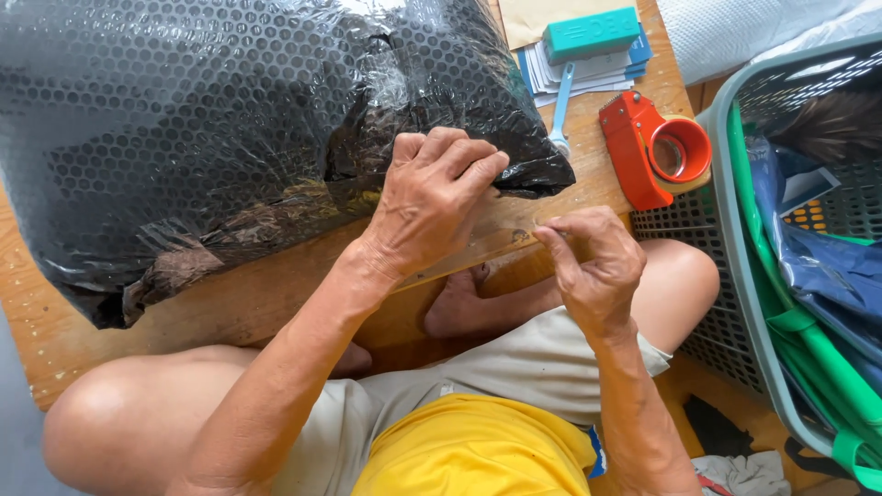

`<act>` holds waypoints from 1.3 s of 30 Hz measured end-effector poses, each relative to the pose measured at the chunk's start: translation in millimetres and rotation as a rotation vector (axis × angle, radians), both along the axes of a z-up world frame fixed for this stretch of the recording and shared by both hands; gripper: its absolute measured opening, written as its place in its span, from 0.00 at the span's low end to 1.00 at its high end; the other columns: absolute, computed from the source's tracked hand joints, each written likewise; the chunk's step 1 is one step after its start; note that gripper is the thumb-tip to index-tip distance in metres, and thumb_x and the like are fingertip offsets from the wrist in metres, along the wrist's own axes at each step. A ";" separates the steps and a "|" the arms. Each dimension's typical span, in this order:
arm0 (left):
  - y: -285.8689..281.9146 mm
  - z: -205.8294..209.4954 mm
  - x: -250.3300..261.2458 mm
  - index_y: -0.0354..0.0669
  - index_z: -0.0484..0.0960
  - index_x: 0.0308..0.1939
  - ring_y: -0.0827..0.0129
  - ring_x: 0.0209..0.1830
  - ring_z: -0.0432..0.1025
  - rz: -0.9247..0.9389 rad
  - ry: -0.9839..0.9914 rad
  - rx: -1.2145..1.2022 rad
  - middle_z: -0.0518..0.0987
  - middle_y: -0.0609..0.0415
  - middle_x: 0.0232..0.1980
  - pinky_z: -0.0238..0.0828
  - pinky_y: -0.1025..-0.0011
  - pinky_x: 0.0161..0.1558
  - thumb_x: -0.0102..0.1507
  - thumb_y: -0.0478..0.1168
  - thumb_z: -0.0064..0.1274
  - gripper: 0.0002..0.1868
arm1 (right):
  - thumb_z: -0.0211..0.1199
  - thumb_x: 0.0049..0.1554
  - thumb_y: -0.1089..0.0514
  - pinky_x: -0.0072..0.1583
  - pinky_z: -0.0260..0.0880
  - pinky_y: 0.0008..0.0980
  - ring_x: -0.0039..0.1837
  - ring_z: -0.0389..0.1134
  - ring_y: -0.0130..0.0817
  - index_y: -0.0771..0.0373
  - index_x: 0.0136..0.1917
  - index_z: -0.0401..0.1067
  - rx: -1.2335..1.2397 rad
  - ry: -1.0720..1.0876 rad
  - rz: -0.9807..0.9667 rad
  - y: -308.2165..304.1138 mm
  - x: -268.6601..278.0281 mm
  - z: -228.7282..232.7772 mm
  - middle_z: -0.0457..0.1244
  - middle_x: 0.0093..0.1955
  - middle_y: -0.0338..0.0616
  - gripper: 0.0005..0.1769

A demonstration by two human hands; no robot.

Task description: The person is using a red tape dispenser to secure the wrapping on a black bubble-wrapped package.

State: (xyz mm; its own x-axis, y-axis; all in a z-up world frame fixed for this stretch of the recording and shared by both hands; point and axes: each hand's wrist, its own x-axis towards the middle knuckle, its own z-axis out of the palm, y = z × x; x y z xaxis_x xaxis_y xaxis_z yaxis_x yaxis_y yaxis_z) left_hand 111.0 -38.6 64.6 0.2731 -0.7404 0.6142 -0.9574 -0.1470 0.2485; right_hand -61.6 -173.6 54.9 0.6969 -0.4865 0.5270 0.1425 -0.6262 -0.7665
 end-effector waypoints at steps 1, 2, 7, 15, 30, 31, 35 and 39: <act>-1.3 -3.3 -2.2 0.51 0.80 0.53 0.66 0.52 0.70 0.001 0.005 0.001 0.78 0.59 0.48 0.60 0.67 0.51 0.63 0.36 0.57 0.14 | 0.75 0.57 0.67 0.47 0.69 0.37 0.40 0.69 0.40 0.70 0.44 0.77 0.001 0.005 0.001 -3.3 -1.5 -0.5 0.66 0.39 0.49 0.07; -4.0 -6.0 -3.4 0.50 0.80 0.52 0.65 0.52 0.68 0.005 -0.040 -0.014 0.77 0.58 0.48 0.57 0.66 0.52 0.63 0.37 0.58 0.13 | 0.74 0.58 0.63 0.48 0.68 0.40 0.40 0.68 0.43 0.66 0.44 0.77 -0.249 0.014 0.009 -7.8 -2.0 -0.7 0.66 0.40 0.47 0.06; -14.1 -19.9 -7.4 0.51 0.81 0.44 0.65 0.51 0.67 -0.003 -0.060 -0.055 0.75 0.58 0.43 0.52 0.63 0.52 0.63 0.35 0.57 0.07 | 0.71 0.61 0.58 0.49 0.66 0.42 0.40 0.65 0.43 0.61 0.45 0.77 -0.690 0.045 0.022 -23.0 -0.2 3.6 0.65 0.41 0.44 0.06; -13.8 -20.1 2.3 0.51 0.81 0.38 0.68 0.46 0.68 -0.039 0.115 -0.104 0.76 0.60 0.39 0.55 0.66 0.51 0.60 0.37 0.62 0.06 | 0.68 0.62 0.63 0.50 0.68 0.43 0.42 0.67 0.42 0.60 0.43 0.75 -0.861 0.073 0.072 -28.6 13.5 13.9 0.63 0.40 0.44 0.05; -21.7 -27.9 -7.6 0.51 0.77 0.45 0.69 0.45 0.68 0.102 -0.028 -0.106 0.72 0.60 0.37 0.53 0.66 0.53 0.60 0.36 0.58 0.11 | 0.67 0.62 0.62 0.48 0.68 0.42 0.43 0.68 0.42 0.61 0.45 0.77 -0.915 0.034 0.026 -30.1 36.8 -5.4 0.63 0.41 0.44 0.03; -22.3 -30.4 -7.2 0.51 0.77 0.45 0.69 0.45 0.68 0.097 -0.024 -0.107 0.72 0.60 0.37 0.53 0.66 0.53 0.60 0.36 0.58 0.11 | 0.67 0.62 0.62 0.48 0.68 0.42 0.43 0.68 0.42 0.61 0.45 0.77 -0.916 0.040 0.022 -30.0 36.3 -5.1 0.63 0.41 0.44 0.03; -22.9 -34.8 -6.6 0.50 0.77 0.46 0.69 0.46 0.67 0.109 -0.025 -0.106 0.72 0.61 0.39 0.53 0.65 0.55 0.56 0.37 0.65 0.17 | 0.69 0.62 0.55 0.52 0.67 0.45 0.50 0.69 0.47 0.62 0.55 0.78 -0.898 -0.017 -0.051 -31.9 33.8 -13.4 0.65 0.52 0.51 0.11; -20.5 -32.6 -2.5 0.49 0.77 0.45 0.68 0.46 0.68 0.082 0.021 -0.102 0.73 0.60 0.38 0.54 0.65 0.54 0.47 0.36 0.74 0.26 | 0.81 0.57 0.45 0.64 0.71 0.48 0.68 0.64 0.54 0.67 0.78 0.53 -0.517 -0.052 -0.176 -28.6 26.2 -27.1 0.51 0.76 0.64 0.51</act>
State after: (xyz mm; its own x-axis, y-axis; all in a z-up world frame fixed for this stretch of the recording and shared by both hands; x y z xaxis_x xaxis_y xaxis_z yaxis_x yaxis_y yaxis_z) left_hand 108.5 -59.1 31.9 0.3434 -0.6490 0.6789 -0.9378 -0.1972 0.2859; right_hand -35.4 -202.2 27.9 0.5950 -0.2617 0.7600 0.0312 -0.9373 -0.3472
